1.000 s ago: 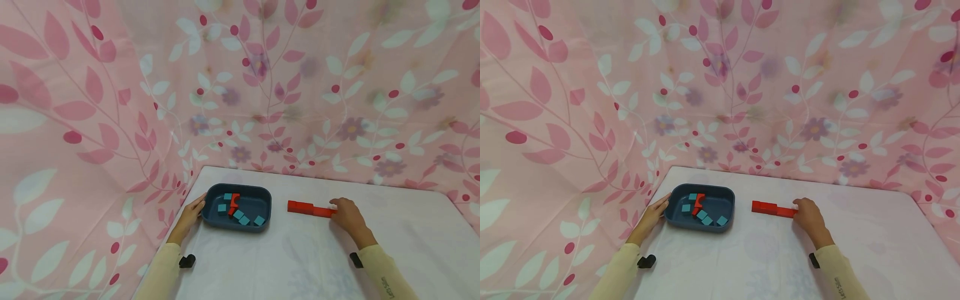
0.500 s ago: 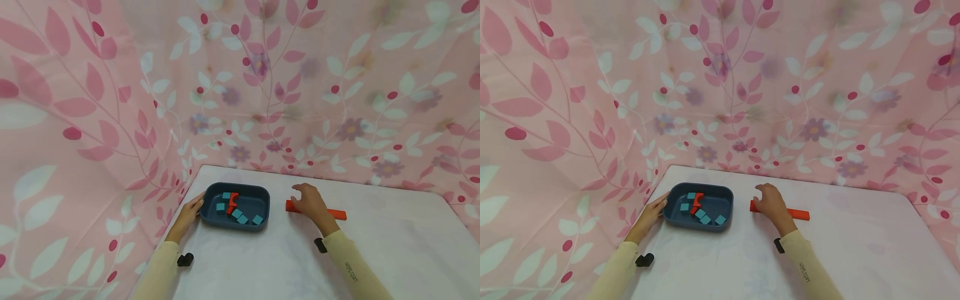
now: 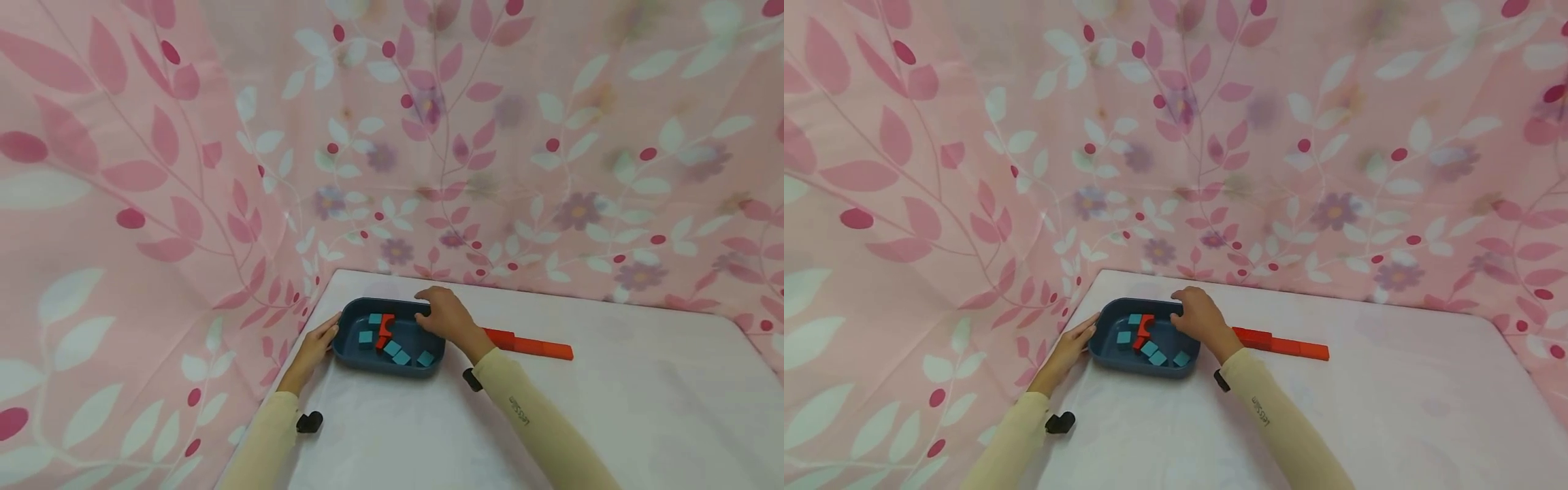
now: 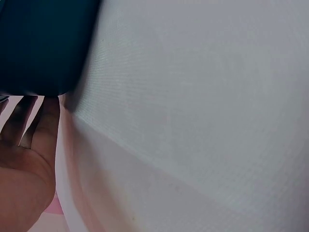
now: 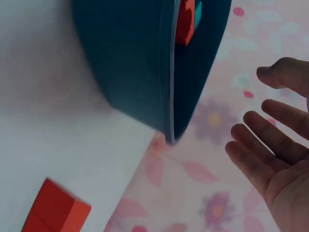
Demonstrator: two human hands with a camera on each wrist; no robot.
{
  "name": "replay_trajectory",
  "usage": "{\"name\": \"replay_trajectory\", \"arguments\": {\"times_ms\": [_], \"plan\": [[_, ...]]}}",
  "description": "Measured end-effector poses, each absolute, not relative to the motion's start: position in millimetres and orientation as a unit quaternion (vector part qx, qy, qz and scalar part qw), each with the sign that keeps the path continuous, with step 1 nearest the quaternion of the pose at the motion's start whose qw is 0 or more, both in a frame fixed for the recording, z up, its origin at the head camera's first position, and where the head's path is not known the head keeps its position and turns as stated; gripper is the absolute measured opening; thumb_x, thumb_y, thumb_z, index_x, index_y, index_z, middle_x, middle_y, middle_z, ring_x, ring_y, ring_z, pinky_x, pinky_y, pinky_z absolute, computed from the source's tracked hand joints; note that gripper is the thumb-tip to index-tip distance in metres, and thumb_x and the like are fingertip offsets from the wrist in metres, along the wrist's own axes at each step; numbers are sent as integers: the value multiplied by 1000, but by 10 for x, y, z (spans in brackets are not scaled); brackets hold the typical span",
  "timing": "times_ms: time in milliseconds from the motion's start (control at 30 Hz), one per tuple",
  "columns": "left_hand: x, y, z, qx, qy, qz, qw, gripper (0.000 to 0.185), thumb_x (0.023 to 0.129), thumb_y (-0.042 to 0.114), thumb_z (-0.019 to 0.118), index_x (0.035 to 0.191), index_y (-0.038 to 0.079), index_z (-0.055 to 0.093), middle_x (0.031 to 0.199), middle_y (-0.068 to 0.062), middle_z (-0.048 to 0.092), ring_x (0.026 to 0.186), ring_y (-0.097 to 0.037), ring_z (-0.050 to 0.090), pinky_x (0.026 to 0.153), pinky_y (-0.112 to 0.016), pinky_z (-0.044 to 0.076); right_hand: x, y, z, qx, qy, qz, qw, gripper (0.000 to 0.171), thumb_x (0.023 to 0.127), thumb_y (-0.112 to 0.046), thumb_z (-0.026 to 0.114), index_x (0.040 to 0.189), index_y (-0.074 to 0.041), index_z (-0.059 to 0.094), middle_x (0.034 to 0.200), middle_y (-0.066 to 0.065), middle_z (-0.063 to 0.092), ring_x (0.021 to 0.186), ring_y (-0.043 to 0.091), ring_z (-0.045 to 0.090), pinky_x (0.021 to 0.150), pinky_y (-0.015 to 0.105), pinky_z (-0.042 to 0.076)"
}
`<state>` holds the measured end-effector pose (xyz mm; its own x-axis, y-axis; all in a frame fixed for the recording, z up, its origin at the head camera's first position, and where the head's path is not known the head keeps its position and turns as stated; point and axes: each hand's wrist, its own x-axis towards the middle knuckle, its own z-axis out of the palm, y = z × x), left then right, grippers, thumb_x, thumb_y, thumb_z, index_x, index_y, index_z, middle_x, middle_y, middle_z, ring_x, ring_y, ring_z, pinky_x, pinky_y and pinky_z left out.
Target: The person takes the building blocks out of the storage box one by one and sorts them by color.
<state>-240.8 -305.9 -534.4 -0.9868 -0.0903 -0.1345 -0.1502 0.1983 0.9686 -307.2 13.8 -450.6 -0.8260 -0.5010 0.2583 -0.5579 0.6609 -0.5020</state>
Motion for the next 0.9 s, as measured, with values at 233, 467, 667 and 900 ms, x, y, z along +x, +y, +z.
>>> {"name": "replay_trajectory", "arguments": {"times_ms": [233,467,667,900], "plan": [[-2400,-3031,-5393,-83,774,627,27,42,104,28,50,146,28,48,152,-6,40,136,-26,39,105,-49,39,-3065,-98,-4650,327,-899,291,10,42,84,-22,78,121,-4,68,116,9,67,108,24,61,95,40,49],[-2399,-3074,-5373,-87,780,619,23,42,103,31,50,145,32,48,152,-3,39,137,-25,38,105,-49,38,-3096,-303,-4744,353,-880,317,-13,42,83,-14,77,121,-1,67,117,13,67,111,28,60,97,43,47],[-2420,-3092,-5351,-83,778,623,18,42,103,31,50,145,30,48,152,-2,40,137,-24,38,106,-49,37,-3148,-436,-4838,342,-880,325,-51,45,83,-14,77,124,0,64,120,15,65,110,29,59,95,43,48],[-2421,-3079,-5364,-75,769,635,15,43,103,30,51,145,26,48,152,-3,40,136,-23,38,106,-48,37,-3168,-529,-4931,328,-889,315,-58,46,81,-13,79,122,0,66,115,12,67,101,23,58,92,39,50]]}}
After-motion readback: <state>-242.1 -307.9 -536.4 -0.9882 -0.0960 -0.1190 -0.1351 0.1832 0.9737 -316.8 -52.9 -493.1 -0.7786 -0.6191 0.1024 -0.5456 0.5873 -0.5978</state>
